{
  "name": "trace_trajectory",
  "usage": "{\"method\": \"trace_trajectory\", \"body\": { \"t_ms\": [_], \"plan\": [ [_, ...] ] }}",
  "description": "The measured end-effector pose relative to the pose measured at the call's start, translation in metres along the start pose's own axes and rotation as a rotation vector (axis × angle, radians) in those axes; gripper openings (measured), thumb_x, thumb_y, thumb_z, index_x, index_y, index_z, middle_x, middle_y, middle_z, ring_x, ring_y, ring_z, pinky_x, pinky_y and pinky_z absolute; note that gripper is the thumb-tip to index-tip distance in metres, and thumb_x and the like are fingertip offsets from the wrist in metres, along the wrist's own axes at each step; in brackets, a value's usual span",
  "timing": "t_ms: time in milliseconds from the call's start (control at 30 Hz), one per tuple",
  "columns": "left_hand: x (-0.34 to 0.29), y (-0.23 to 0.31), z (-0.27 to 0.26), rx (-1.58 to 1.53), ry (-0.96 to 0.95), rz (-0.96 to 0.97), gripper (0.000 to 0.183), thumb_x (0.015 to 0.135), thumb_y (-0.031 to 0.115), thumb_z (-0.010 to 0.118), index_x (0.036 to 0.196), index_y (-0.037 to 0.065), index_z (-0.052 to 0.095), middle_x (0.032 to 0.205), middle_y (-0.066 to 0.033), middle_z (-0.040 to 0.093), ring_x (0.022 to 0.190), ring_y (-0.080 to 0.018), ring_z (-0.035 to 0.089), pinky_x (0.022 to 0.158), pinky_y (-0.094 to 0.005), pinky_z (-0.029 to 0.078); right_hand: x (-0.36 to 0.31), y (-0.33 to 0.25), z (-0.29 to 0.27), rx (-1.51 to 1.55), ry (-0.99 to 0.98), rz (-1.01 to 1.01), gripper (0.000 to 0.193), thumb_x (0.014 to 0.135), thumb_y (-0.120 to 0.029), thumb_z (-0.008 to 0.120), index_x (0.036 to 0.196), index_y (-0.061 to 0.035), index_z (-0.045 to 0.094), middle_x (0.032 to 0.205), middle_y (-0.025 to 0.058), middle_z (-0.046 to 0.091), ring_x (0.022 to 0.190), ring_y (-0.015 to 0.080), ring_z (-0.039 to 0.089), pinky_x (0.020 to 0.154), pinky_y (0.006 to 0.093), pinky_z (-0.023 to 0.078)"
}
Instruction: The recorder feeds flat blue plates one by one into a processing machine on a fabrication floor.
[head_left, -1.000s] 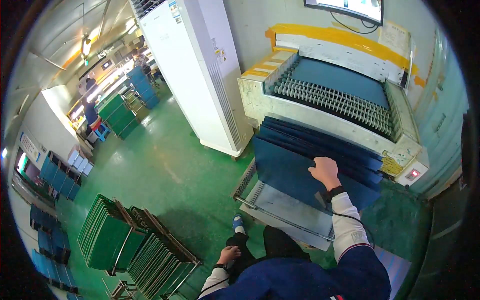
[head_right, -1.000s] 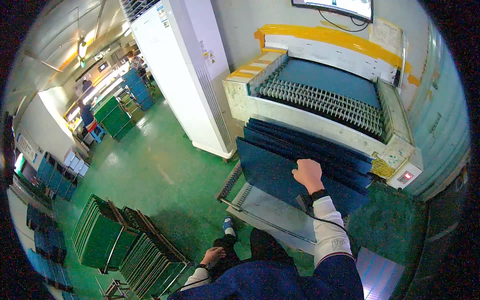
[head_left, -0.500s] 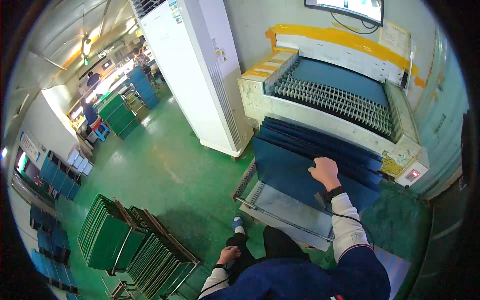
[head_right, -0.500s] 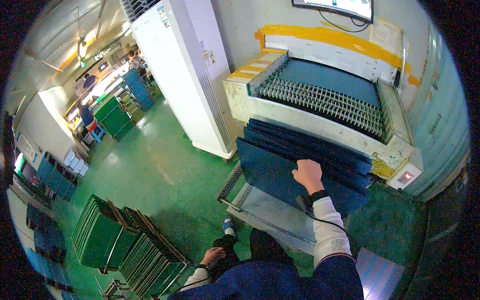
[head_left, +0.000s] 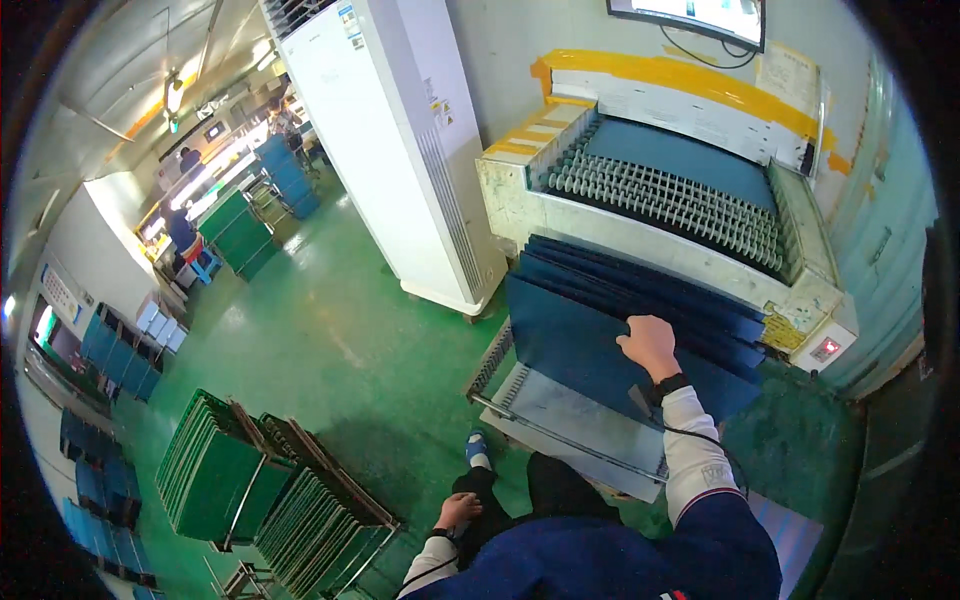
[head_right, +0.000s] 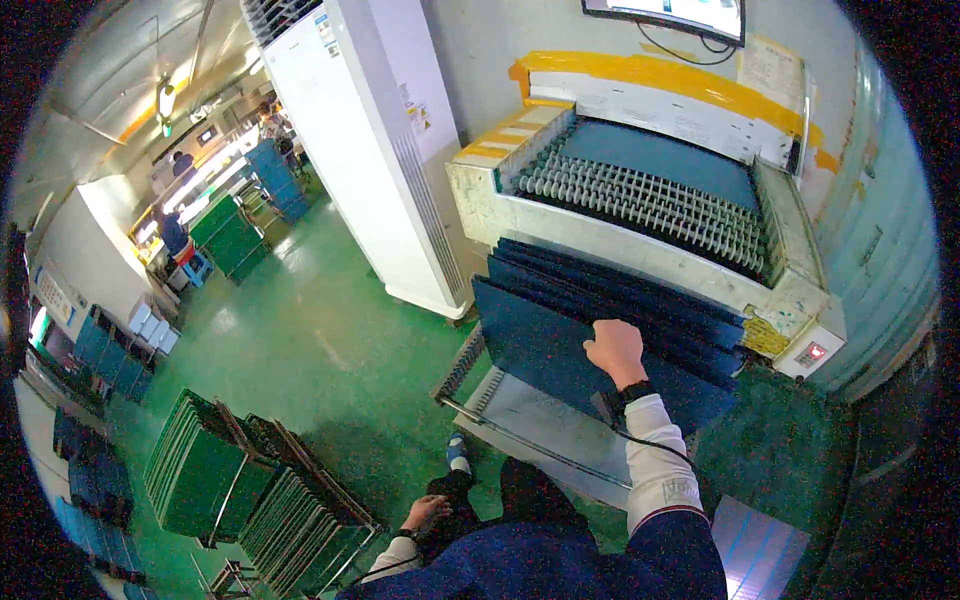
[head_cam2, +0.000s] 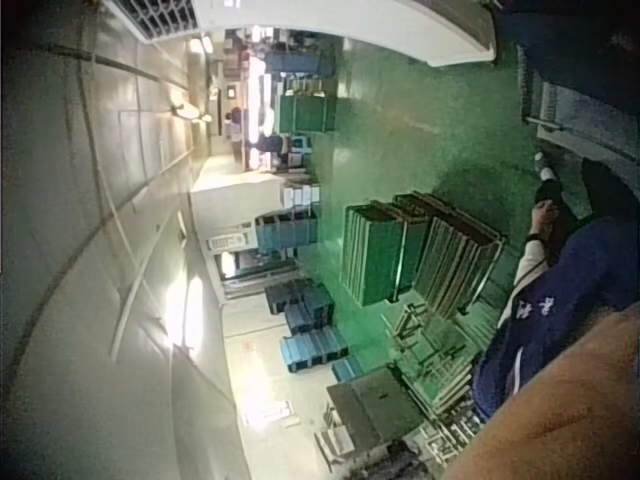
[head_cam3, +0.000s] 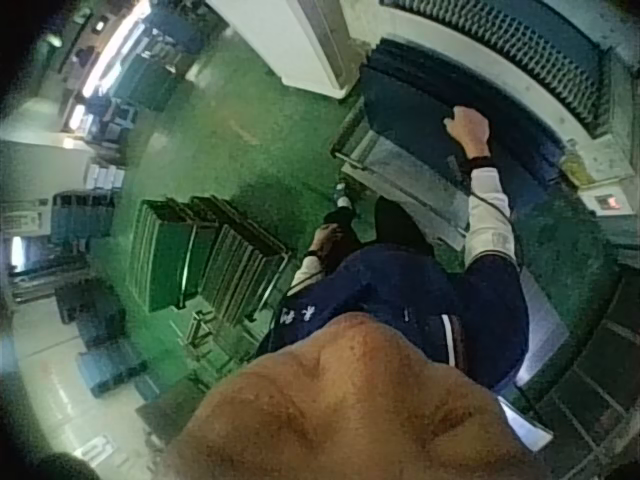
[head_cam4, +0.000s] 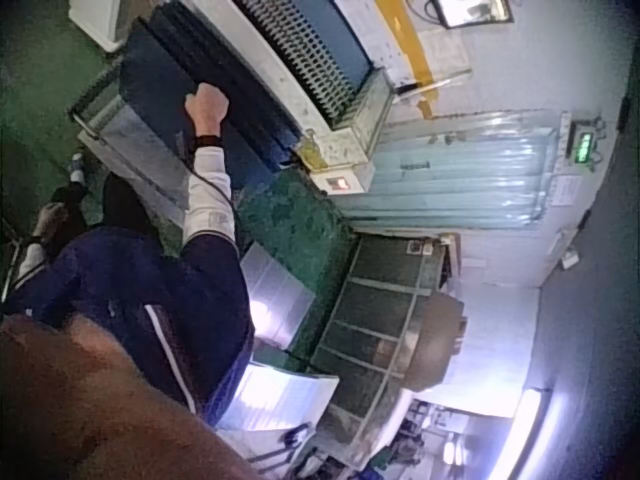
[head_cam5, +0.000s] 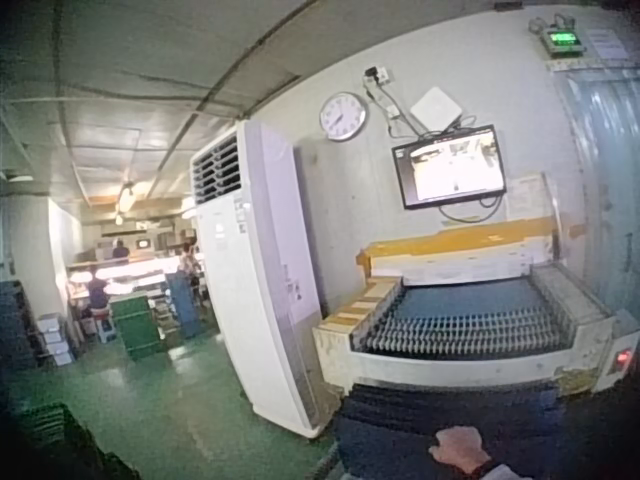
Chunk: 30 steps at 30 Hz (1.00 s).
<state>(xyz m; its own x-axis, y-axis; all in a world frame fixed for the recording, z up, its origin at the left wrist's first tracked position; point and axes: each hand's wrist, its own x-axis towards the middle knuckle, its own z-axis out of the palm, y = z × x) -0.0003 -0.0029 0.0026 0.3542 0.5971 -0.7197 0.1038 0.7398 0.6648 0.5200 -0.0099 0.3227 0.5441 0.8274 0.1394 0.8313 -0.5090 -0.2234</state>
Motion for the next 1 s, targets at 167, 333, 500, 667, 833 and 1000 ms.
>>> {"method": "trace_trajectory", "body": {
  "t_ms": [167, 333, 500, 667, 833, 1000],
  "plan": [
    [0.006, -0.008, -0.008, -0.007, -0.013, 0.026, 0.031, 0.096, 0.021, 0.063, 0.118, -0.001, 0.058, 0.094, -0.015, 0.069, 0.079, -0.0279, 0.071, 0.069, -0.0385, 0.06, 0.001, -0.002, 0.002, 0.007, -0.013, -0.006, 0.031, 0.073, -0.032, 0.076, 0.09, -0.0061, 0.072, 0.088, 0.0167, 0.071, 0.086, 0.0353, 0.068, 0.076, 0.0448, 0.054],
    [0.006, -0.007, -0.006, 0.027, -0.005, 0.014, 0.032, 0.095, 0.023, 0.063, 0.118, 0.001, 0.059, 0.096, -0.015, 0.07, 0.078, -0.0267, 0.071, 0.068, -0.0382, 0.059, -0.001, -0.002, -0.001, 0.002, -0.005, -0.007, 0.031, 0.075, -0.033, 0.075, 0.088, -0.0062, 0.071, 0.089, 0.0163, 0.07, 0.087, 0.0357, 0.068, 0.077, 0.0455, 0.054],
    [0.005, -0.003, 0.0, 0.044, 0.008, -0.005, 0.033, 0.095, 0.023, 0.063, 0.12, 0.002, 0.058, 0.097, -0.0149, 0.07, 0.079, -0.0275, 0.071, 0.067, -0.0386, 0.059, -0.002, 0.001, -0.001, -0.004, 0.001, -0.007, 0.03, 0.076, -0.034, 0.075, 0.087, -0.0063, 0.071, 0.088, 0.0165, 0.07, 0.087, 0.036, 0.068, 0.076, 0.046, 0.054],
    [0.006, -0.004, 0.001, 0.05, 0.03, -0.023, 0.034, 0.095, 0.021, 0.064, 0.119, -0.001, 0.057, 0.096, -0.0157, 0.069, 0.079, -0.029, 0.071, 0.068, -0.0397, 0.059, -0.001, 0.003, 0.001, -0.006, 0.017, -0.022, 0.03, 0.075, -0.034, 0.075, 0.086, -0.0063, 0.071, 0.086, 0.0171, 0.07, 0.085, 0.0362, 0.068, 0.075, 0.046, 0.054],
    [0.008, -0.007, -0.008, -0.003, -0.015, 0.003, 0.034, 0.094, 0.02, 0.064, 0.118, -0.003, 0.057, 0.099, -0.017, 0.068, 0.082, -0.0298, 0.071, 0.071, -0.0399, 0.06, 0.0, 0.001, 0.003, 0.008, 0.029, -0.039, 0.03, 0.075, -0.033, 0.075, 0.086, -0.0061, 0.071, 0.085, 0.0169, 0.07, 0.085, 0.036, 0.068, 0.076, 0.0462, 0.054],
    [0.003, -0.003, -0.001, 0.011, 0.001, 0.009, 0.035, 0.095, 0.019, 0.063, 0.12, -0.004, 0.057, 0.101, -0.0185, 0.068, 0.085, -0.0302, 0.071, 0.072, -0.0398, 0.06, 0.0, 0.002, 0.003, 0.0, 0.022, -0.031, 0.03, 0.074, -0.033, 0.075, 0.087, -0.0062, 0.071, 0.087, 0.0166, 0.07, 0.086, 0.0354, 0.068, 0.076, 0.0457, 0.054]
  ]
}}
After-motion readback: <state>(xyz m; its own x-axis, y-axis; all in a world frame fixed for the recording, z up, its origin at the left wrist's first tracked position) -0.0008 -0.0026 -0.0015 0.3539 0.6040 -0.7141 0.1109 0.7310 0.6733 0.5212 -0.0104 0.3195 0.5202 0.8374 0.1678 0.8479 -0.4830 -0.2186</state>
